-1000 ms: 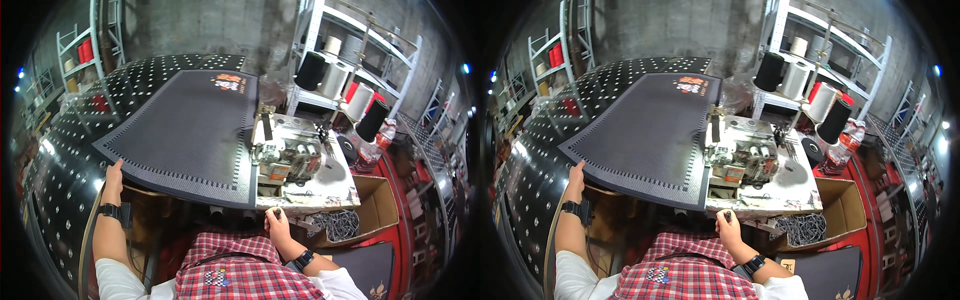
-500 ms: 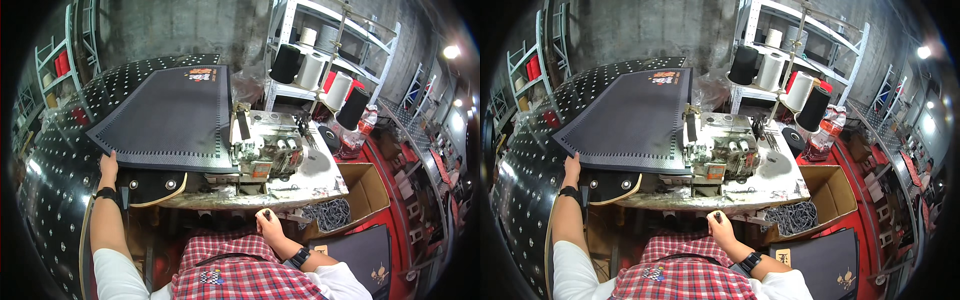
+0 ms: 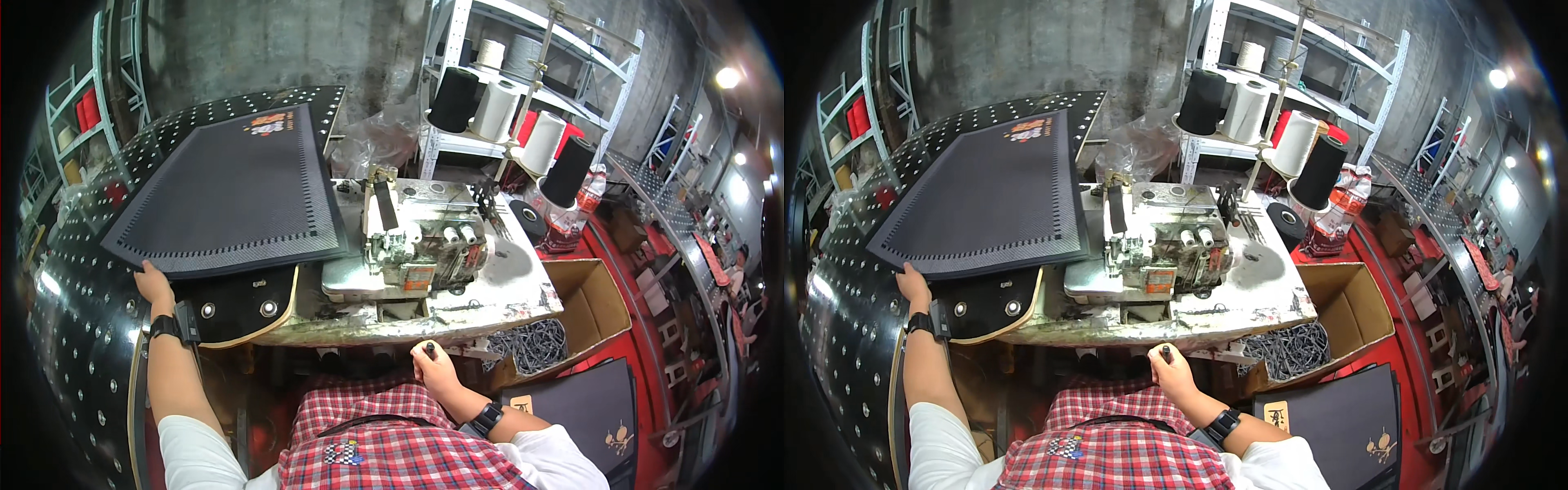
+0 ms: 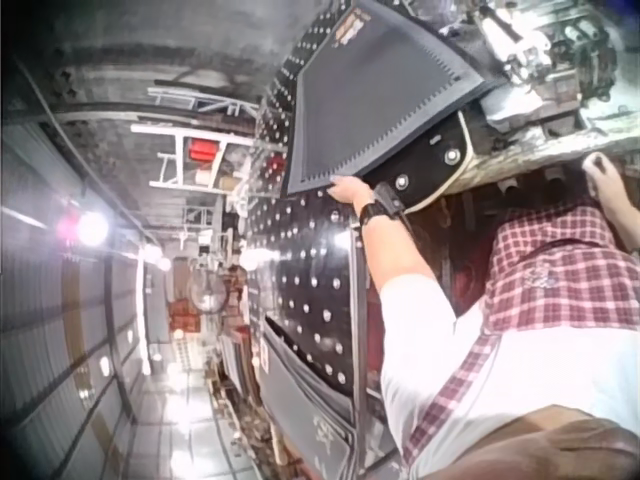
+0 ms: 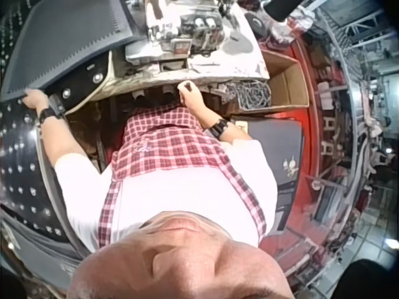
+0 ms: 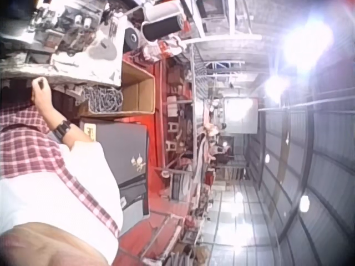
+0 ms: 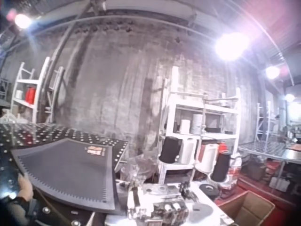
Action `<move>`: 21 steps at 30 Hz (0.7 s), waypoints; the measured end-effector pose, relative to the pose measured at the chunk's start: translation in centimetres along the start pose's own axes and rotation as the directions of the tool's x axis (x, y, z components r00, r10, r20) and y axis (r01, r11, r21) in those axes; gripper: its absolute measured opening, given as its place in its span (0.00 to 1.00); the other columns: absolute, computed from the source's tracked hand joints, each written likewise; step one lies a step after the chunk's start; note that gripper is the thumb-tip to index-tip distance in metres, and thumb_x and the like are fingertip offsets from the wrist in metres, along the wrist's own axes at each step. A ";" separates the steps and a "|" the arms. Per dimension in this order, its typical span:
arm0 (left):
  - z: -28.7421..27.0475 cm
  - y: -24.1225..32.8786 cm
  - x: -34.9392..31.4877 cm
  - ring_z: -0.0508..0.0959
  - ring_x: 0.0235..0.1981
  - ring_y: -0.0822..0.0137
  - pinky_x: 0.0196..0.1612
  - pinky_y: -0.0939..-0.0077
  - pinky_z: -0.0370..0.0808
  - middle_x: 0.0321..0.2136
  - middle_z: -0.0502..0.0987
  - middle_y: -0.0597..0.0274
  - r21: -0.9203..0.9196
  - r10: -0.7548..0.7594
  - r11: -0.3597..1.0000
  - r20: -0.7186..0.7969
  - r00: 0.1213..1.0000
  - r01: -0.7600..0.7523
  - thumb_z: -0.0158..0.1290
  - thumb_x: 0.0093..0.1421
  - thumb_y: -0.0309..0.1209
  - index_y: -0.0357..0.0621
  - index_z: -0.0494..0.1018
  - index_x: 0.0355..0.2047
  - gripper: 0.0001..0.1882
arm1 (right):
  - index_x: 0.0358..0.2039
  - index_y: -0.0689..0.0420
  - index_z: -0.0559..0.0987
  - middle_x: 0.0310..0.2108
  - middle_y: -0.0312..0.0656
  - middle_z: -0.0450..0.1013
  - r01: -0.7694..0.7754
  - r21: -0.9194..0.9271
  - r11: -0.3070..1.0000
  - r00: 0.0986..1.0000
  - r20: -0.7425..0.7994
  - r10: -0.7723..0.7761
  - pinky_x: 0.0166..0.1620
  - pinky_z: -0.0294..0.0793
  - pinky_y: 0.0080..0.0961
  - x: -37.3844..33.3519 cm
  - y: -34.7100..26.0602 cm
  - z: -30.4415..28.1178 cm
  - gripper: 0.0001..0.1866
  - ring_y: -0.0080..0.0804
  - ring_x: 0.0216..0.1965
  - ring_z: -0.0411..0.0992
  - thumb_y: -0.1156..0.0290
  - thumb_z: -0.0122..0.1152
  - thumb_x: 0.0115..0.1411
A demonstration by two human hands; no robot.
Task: Finishing the edges of various floor mats using an industrial overlock sewing machine.
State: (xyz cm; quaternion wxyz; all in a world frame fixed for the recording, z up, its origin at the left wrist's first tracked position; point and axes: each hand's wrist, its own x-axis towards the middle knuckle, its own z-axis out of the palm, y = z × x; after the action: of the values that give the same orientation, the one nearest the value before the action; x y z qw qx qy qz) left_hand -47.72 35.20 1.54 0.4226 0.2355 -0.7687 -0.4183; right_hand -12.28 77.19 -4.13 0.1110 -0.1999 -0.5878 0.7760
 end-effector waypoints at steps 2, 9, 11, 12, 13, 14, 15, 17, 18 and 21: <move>0.2 2.9 -2.0 0.67 0.41 0.44 0.45 0.63 0.62 0.37 0.67 0.33 -0.053 -0.109 0.992 0.071 0.992 0.113 0.40 0.55 0.39 0.23 0.62 0.38 0.24 | 0.25 0.56 0.66 0.15 0.31 0.60 0.000 0.000 1.000 0.999 -0.048 0.000 0.19 0.58 0.13 0.0 0.2 -0.7 0.05 0.17 0.15 0.58 0.70 0.46 0.56; -1.4 2.3 0.3 0.62 0.50 0.53 0.52 0.66 0.56 0.48 0.63 0.49 0.161 0.538 0.840 -0.111 0.836 -0.519 0.46 0.51 0.32 0.34 0.59 0.47 0.24 | 0.27 0.53 0.65 0.14 0.29 0.58 -0.061 0.009 0.998 0.997 -0.045 0.061 0.18 0.57 0.13 0.0 -0.2 -0.7 0.06 0.15 0.15 0.55 0.67 0.50 0.55; 0.1 6.5 -3.7 0.63 0.49 0.58 0.53 0.70 0.55 0.47 0.65 0.54 -0.193 0.661 0.750 0.194 0.725 -0.633 0.43 0.53 0.26 0.36 0.63 0.45 0.18 | 0.26 0.53 0.65 0.15 0.29 0.58 0.007 0.032 0.999 1.000 -0.022 -0.006 0.19 0.57 0.12 0.0 0.1 -1.1 0.07 0.15 0.15 0.55 0.65 0.50 0.55; 0.1 9.3 -6.9 0.64 0.48 0.59 0.53 0.71 0.55 0.45 0.66 0.55 -0.369 0.638 0.769 0.381 0.670 -0.522 0.43 0.52 0.24 0.35 0.63 0.44 0.17 | 0.26 0.53 0.65 0.15 0.29 0.58 0.015 -0.002 1.000 1.000 -0.027 -0.015 0.19 0.58 0.13 -0.3 -0.3 -1.0 0.08 0.15 0.15 0.56 0.64 0.49 0.56; 0.0 11.3 -9.4 0.62 0.49 0.58 0.54 0.71 0.55 0.46 0.65 0.55 -0.430 0.659 0.751 0.517 0.546 -0.501 0.44 0.50 0.23 0.36 0.64 0.43 0.18 | 0.26 0.54 0.65 0.15 0.29 0.58 0.028 -0.038 0.999 0.999 -0.037 -0.029 0.19 0.58 0.13 -0.5 -0.7 -0.8 0.09 0.15 0.15 0.56 0.63 0.49 0.56; -0.2 13.3 -11.8 0.61 0.50 0.58 0.54 0.70 0.54 0.46 0.64 0.55 -0.485 0.670 0.735 0.629 0.394 -0.475 0.45 0.48 0.23 0.36 0.64 0.43 0.19 | 0.26 0.54 0.65 0.15 0.29 0.58 0.037 -0.072 0.997 0.998 -0.047 -0.040 0.19 0.58 0.13 -0.6 -0.9 -0.6 0.09 0.15 0.15 0.56 0.63 0.48 0.56; -1.1 15.2 -14.8 0.59 0.51 0.56 0.54 0.69 0.53 0.48 0.62 0.54 -0.473 0.691 0.676 0.674 0.262 -0.565 0.46 0.45 0.23 0.38 0.64 0.43 0.21 | 0.26 0.54 0.65 0.15 0.29 0.58 0.032 -0.062 0.998 0.998 -0.044 -0.034 0.19 0.57 0.13 -0.6 -0.8 -0.7 0.09 0.14 0.15 0.56 0.62 0.48 0.56; -1.0 16.6 -18.5 0.52 0.55 0.53 0.56 0.63 0.50 0.52 0.56 0.53 -0.459 0.678 0.532 0.734 0.034 -0.712 0.50 0.39 0.25 0.42 0.63 0.45 0.28 | 0.26 0.53 0.65 0.15 0.29 0.58 0.067 -0.082 0.994 0.997 -0.019 -0.069 0.18 0.57 0.13 -0.9 -0.5 -0.8 0.10 0.14 0.15 0.56 0.61 0.47 0.57; -1.2 17.7 -20.3 0.50 0.56 0.52 0.57 0.61 0.48 0.53 0.56 0.53 -0.454 0.635 0.500 0.771 -0.044 -0.737 0.51 0.38 0.25 0.43 0.62 0.46 0.30 | 0.26 0.53 0.65 0.14 0.28 0.57 0.042 -0.080 0.996 0.998 -0.042 -0.045 0.18 0.56 0.13 -0.9 -0.3 -1.0 0.10 0.14 0.14 0.55 0.62 0.47 0.57; 1.4 17.5 -23.3 0.55 0.53 0.52 0.54 0.62 0.54 0.51 0.58 0.52 -0.419 0.674 0.326 0.731 -0.102 -0.848 0.51 0.37 0.22 0.43 0.62 0.47 0.31 | 0.25 0.53 0.65 0.14 0.28 0.57 0.046 -0.101 0.994 0.996 -0.070 -0.053 0.18 0.56 0.13 -1.6 -0.9 -1.7 0.10 0.14 0.14 0.55 0.62 0.47 0.57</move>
State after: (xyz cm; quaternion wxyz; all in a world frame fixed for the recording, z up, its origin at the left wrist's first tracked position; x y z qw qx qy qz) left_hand -36.64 61.96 5.30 0.1362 -0.4429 -0.8829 -0.0758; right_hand -10.16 78.26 -3.42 0.1412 -0.2185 -0.6260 0.7352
